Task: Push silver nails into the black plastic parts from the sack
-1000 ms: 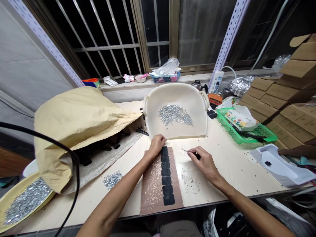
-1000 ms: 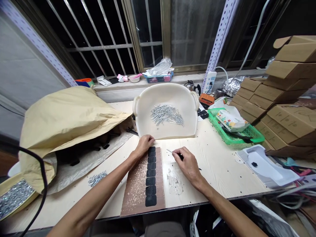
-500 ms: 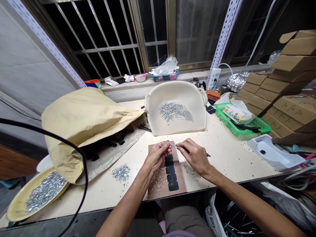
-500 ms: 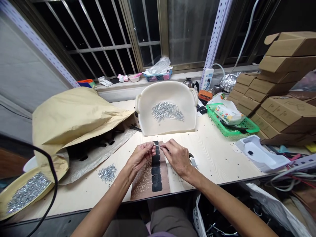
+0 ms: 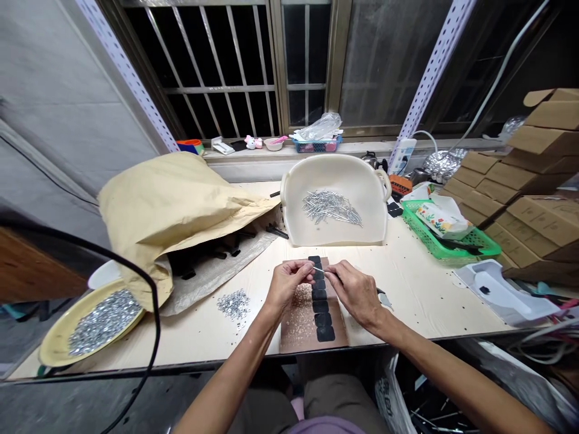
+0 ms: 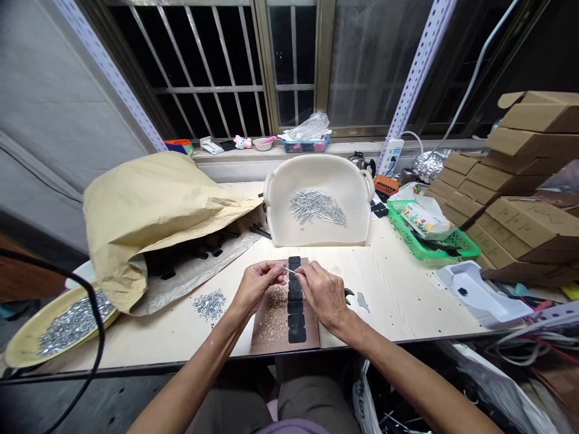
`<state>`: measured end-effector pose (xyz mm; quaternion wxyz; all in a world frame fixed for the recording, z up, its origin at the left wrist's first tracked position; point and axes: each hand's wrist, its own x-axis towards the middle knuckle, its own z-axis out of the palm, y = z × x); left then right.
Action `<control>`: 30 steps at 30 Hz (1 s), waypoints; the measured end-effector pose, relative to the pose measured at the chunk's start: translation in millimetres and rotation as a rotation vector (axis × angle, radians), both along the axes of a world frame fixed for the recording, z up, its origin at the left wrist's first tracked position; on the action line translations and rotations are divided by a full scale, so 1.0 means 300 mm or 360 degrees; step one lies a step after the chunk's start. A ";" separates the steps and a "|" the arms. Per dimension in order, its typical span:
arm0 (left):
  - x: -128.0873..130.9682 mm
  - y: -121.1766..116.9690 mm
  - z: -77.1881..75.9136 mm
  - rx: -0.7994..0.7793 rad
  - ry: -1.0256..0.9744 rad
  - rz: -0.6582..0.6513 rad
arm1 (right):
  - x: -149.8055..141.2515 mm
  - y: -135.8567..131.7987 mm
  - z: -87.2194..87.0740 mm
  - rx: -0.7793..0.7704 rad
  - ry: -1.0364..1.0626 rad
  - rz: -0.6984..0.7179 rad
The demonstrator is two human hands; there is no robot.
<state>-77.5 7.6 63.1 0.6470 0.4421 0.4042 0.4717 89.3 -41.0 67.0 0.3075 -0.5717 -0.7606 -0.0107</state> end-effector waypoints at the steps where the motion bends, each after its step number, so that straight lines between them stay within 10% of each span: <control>1: -0.004 -0.004 0.003 0.0046 0.0050 0.0025 | -0.005 0.000 -0.004 -0.0029 0.0035 0.0004; 15: -0.018 -0.016 -0.007 0.0213 0.0327 0.0041 | -0.008 -0.002 -0.035 -0.0184 0.0174 0.0110; 30: 0.002 -0.011 -0.038 -0.0079 0.0062 -0.0051 | -0.001 0.000 -0.058 0.0282 -0.0297 -0.0037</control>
